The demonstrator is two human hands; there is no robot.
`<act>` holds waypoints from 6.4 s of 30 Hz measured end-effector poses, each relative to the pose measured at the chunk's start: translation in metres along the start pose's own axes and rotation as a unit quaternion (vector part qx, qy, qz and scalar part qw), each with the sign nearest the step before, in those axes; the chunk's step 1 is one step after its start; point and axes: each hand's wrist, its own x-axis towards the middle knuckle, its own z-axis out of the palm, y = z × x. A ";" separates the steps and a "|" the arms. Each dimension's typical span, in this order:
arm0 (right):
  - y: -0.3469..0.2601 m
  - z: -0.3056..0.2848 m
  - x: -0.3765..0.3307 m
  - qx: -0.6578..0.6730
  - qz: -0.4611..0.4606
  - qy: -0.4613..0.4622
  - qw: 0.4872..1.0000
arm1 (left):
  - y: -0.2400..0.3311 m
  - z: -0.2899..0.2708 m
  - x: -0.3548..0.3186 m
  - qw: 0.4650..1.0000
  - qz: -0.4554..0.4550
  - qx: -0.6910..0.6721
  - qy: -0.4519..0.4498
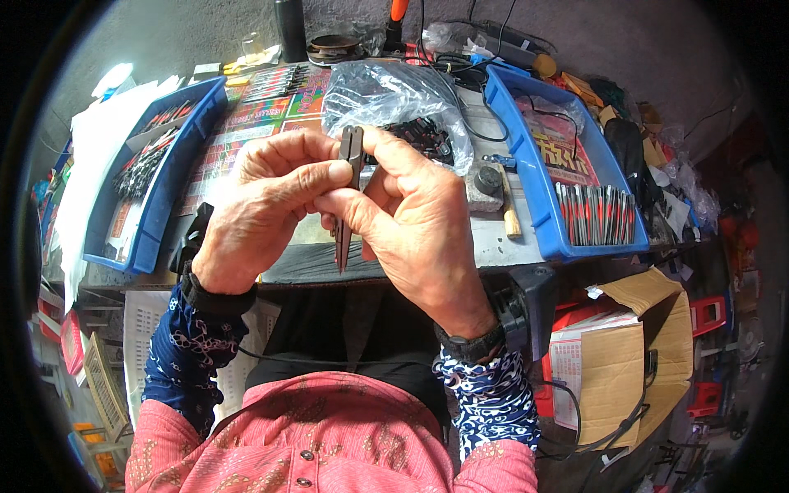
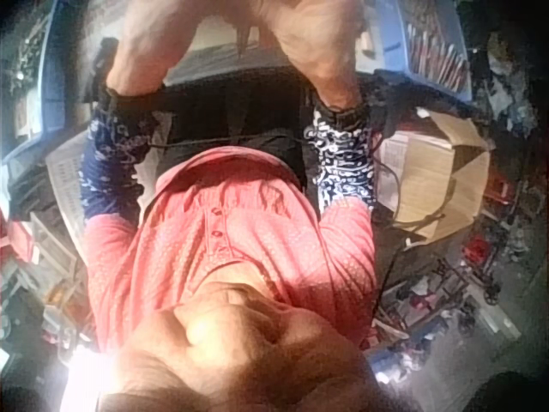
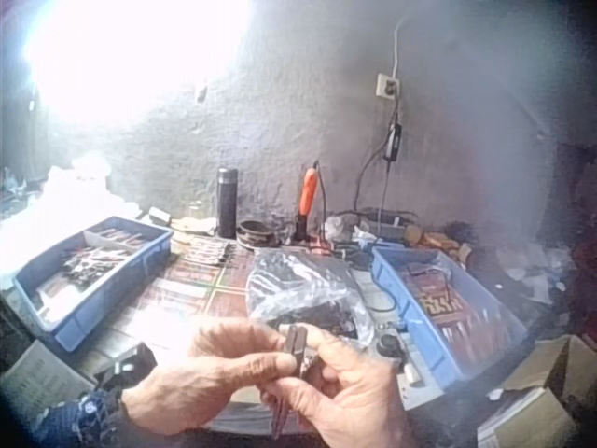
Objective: The person assembles small key fobs by inserting metal pins into black plastic housings. They repeatedly pick a housing and a pin, insert the pin, and place the assembled unit into a blue tray. A hammer is briefly used to tap a pin into place.
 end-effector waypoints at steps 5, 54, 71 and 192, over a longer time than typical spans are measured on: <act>-0.004 -0.016 -0.004 0.001 0.006 -0.032 0.999 | 0.006 -0.005 -0.013 0.994 -0.092 0.006 -0.056; 0.136 -0.092 0.084 -0.609 -0.137 0.048 0.780 | -0.050 -0.023 -0.023 0.903 0.075 0.417 0.077; 0.019 -0.030 -0.034 0.073 0.073 -0.007 0.995 | -0.023 0.005 -0.062 0.897 0.127 0.421 0.037; 0.104 -0.036 -0.035 -0.520 -0.136 0.046 0.842 | -0.034 -0.010 -0.076 0.773 0.235 0.589 0.021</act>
